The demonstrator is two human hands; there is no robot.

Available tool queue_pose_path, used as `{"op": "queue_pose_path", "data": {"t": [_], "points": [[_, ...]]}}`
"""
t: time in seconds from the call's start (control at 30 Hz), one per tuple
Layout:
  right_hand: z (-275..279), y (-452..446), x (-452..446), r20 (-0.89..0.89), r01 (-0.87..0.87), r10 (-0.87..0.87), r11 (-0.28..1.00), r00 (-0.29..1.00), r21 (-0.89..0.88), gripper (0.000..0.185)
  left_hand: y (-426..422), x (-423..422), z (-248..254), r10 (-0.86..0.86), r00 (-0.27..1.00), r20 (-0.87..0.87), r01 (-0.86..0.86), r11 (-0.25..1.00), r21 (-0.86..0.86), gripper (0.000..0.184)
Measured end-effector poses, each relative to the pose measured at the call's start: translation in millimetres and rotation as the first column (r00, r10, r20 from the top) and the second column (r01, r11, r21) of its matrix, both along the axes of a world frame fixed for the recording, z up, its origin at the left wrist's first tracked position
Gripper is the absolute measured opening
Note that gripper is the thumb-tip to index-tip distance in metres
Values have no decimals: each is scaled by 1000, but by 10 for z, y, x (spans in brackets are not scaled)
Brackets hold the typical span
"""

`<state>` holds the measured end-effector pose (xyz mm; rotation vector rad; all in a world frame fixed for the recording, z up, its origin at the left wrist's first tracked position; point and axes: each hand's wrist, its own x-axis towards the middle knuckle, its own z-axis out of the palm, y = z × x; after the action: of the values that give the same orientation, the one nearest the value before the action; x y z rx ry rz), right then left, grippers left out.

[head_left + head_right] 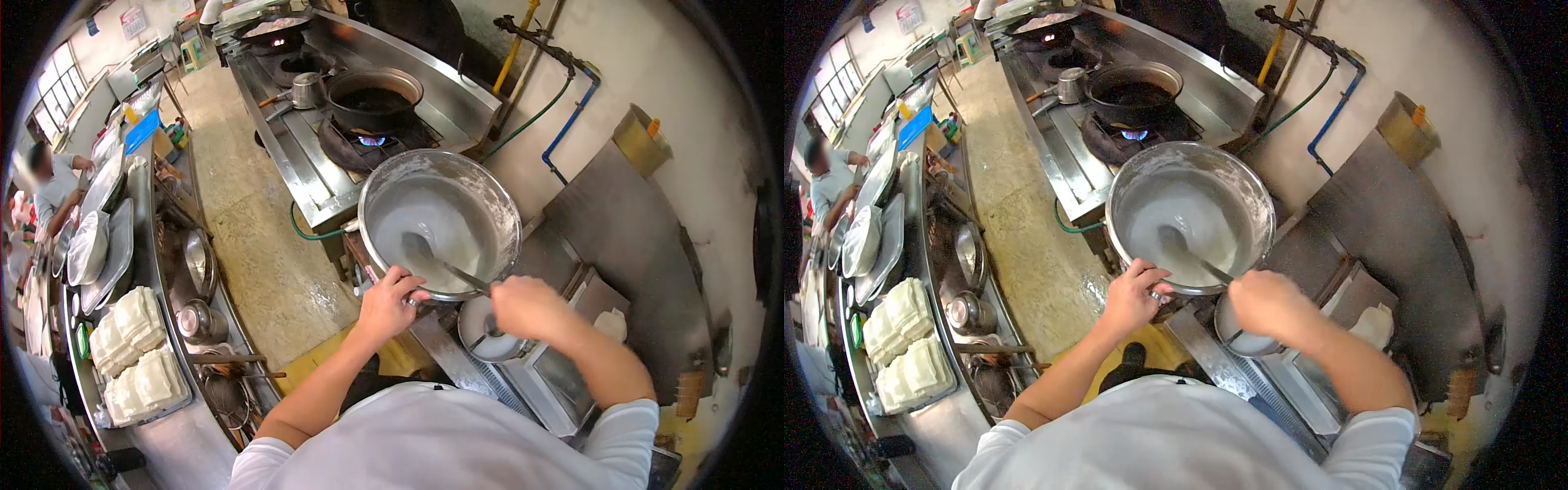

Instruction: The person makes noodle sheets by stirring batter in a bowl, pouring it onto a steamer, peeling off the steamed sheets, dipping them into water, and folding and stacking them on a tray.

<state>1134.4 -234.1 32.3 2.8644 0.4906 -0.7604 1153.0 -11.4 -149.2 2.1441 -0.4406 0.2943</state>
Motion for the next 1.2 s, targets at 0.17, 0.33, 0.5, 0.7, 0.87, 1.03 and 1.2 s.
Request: {"op": "queue_pose_path", "data": {"t": [0.17,0.33,0.5,0.7,0.87,1.03,1.2], "points": [[-614,-126,-92,281,60,-36,995,959,-76,21,-10,-3,23,-1,1000,-6,1,1000,-6,26],[-10,-261,149,-20,97,-98,992,995,-82,22,-8,-19,22,-2,1000,19,2,1000,5,24],[117,-367,378,-209,170,-149,982,966,83,28,-1,-28,49,-8,1000,21,8,1000,0,23],[-362,-335,81,-540,746,-518,508,664,431,23,-10,-14,-20,-6,1000,13,6,1000,-1,23],[-607,-295,-275,-387,658,-571,403,724,637,23,4,-7,-19,-14,1000,-4,14,999,30,24],[-691,-209,-701,-189,509,-638,365,746,779,22,4,17,-45,-29,999,42,28,999,20,24],[-716,-19,-1074,-9,470,-766,386,643,794,34,-3,33,-68,-37,996,79,36,999,3,23]]}}
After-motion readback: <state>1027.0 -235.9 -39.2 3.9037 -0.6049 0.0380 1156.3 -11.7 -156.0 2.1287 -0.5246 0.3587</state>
